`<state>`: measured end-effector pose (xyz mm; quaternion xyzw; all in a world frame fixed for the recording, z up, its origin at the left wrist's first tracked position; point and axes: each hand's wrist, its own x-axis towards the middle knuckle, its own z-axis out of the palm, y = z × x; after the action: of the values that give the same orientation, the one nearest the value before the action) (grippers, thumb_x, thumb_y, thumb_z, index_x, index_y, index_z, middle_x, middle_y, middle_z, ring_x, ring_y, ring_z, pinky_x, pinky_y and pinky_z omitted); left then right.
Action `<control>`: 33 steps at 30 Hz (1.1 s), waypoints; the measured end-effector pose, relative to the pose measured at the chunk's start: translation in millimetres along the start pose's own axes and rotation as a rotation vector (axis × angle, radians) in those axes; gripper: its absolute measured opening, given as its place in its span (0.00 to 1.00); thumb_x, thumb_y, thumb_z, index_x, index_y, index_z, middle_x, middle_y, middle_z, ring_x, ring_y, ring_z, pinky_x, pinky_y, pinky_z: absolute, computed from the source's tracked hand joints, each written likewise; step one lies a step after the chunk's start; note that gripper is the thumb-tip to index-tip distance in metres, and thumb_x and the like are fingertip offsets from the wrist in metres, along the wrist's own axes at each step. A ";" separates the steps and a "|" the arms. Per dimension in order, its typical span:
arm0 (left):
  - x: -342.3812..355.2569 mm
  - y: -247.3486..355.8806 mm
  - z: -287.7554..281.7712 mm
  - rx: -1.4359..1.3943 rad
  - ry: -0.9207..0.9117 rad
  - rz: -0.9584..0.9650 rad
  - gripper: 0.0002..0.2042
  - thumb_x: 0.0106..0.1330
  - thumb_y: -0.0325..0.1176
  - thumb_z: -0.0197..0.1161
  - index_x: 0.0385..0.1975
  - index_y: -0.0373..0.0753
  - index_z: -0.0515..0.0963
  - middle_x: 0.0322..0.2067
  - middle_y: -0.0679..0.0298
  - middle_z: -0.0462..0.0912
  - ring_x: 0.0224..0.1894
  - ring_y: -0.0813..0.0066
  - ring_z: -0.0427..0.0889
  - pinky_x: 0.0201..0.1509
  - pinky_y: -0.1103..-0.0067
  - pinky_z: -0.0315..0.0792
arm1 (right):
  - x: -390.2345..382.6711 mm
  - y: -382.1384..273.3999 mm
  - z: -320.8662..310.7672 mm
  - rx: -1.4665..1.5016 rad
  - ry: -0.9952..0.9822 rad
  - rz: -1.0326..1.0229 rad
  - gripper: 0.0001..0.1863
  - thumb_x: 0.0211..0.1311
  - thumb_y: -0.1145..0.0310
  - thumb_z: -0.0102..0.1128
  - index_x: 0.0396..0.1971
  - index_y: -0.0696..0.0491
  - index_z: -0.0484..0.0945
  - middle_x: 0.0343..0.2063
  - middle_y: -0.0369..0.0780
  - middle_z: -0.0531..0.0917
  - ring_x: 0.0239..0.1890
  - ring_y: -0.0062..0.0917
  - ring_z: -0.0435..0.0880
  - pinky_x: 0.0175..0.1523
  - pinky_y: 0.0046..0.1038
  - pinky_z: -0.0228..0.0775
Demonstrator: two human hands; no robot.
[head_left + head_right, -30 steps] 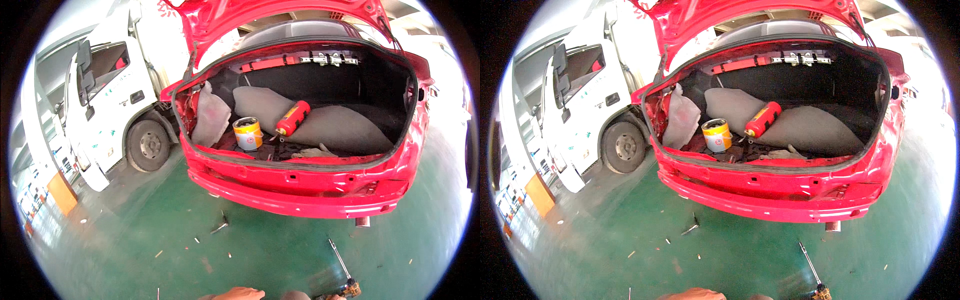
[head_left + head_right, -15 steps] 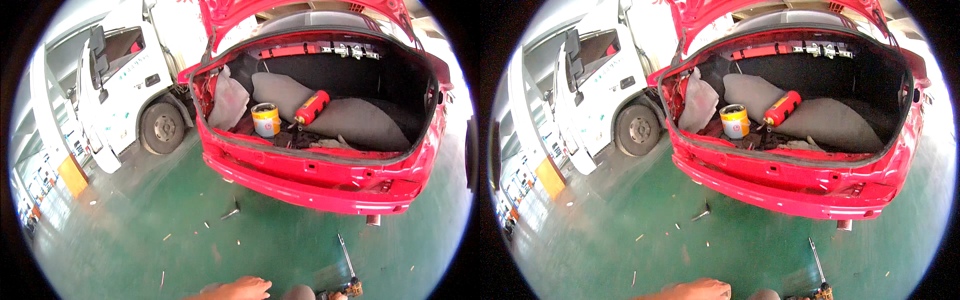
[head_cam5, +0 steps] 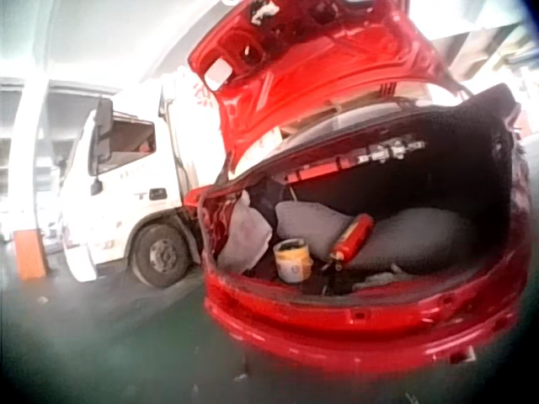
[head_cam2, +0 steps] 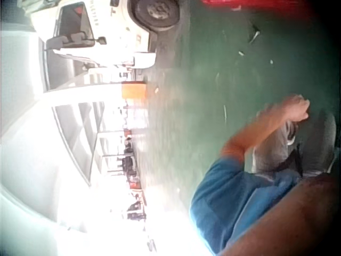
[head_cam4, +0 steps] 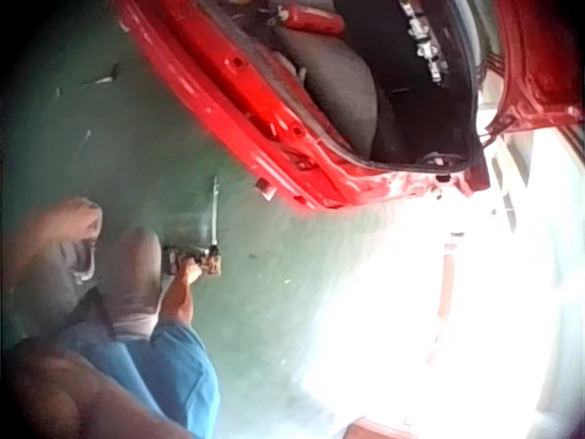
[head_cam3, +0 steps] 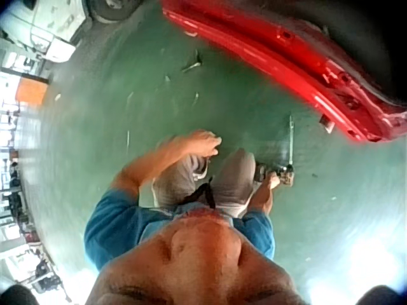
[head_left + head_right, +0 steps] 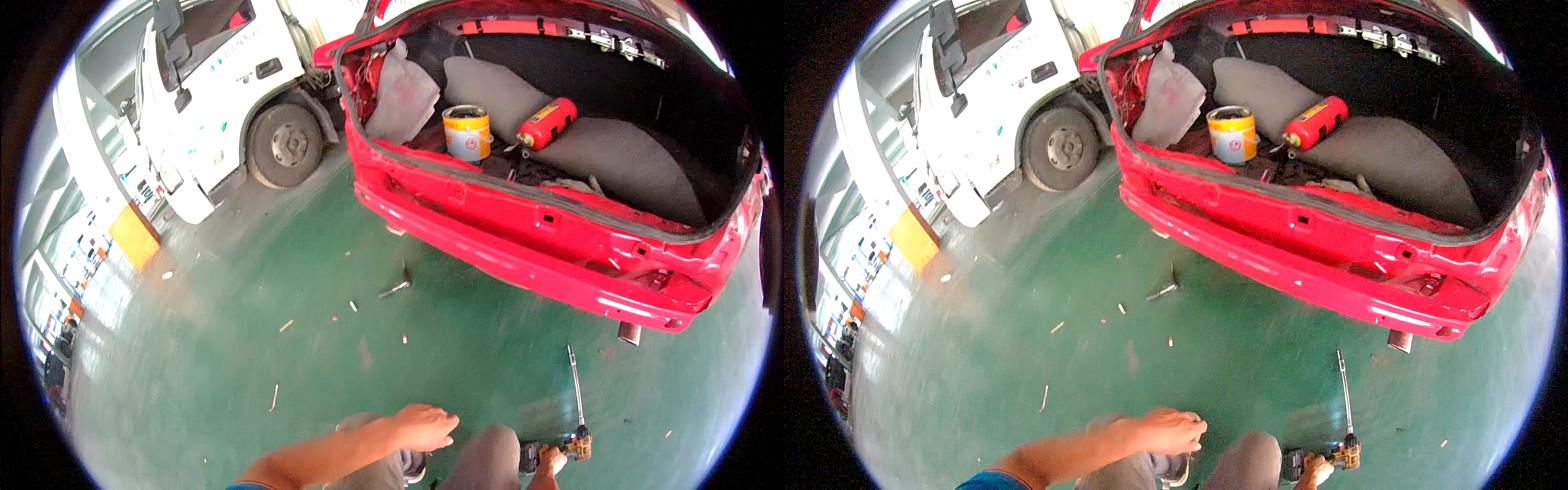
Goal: The person uses a cordless impact wrench and a manual screwdriver to remove and install fasteners on a red car bumper. They repeatedly attach and detach the bumper, working on multiple fastener locations along the lower edge.
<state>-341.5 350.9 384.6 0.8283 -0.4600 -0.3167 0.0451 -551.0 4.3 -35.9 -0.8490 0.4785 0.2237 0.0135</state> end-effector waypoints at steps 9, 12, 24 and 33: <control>-9.7 4.1 -12.8 0.006 -0.009 -0.023 0.16 0.65 0.40 0.58 0.39 0.31 0.71 0.36 0.48 0.81 0.41 0.50 0.83 0.42 0.60 0.77 | -17.1 -5.6 -24.3 0.206 -0.013 0.019 0.22 0.60 0.46 0.57 0.26 0.50 0.87 0.26 0.44 0.86 0.34 0.35 0.88 0.35 0.32 0.76; -9.3 7.0 -20.8 -0.011 0.007 -0.008 0.15 0.64 0.39 0.58 0.38 0.31 0.71 0.33 0.49 0.82 0.40 0.51 0.83 0.42 0.60 0.77 | -4.5 11.8 -11.5 0.178 0.091 -0.009 0.25 0.60 0.44 0.55 0.24 0.53 0.85 0.24 0.47 0.85 0.30 0.39 0.87 0.32 0.36 0.77; -48.5 -36.2 -21.3 -0.254 0.114 0.103 0.18 0.62 0.42 0.63 0.42 0.35 0.72 0.33 0.52 0.81 0.36 0.52 0.83 0.37 0.62 0.76 | -31.0 -10.3 -14.2 0.424 -0.173 -0.069 0.14 0.66 0.59 0.54 0.29 0.52 0.81 0.25 0.39 0.82 0.27 0.27 0.79 0.35 0.33 0.72; 83.7 -397.5 41.4 -0.178 0.179 -0.670 0.21 0.68 0.41 0.57 0.55 0.36 0.68 0.55 0.52 0.73 0.55 0.53 0.76 0.57 0.60 0.73 | -36.3 -4.1 -58.8 1.068 -0.492 0.557 0.31 0.56 0.37 0.58 0.38 0.53 0.76 0.20 0.39 0.77 0.22 0.30 0.78 0.24 0.39 0.70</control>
<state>-42.0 521.3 165.7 0.9504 -0.1276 -0.2789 0.0508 -542.1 21.8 30.5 -0.4935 0.7091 0.1381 0.4844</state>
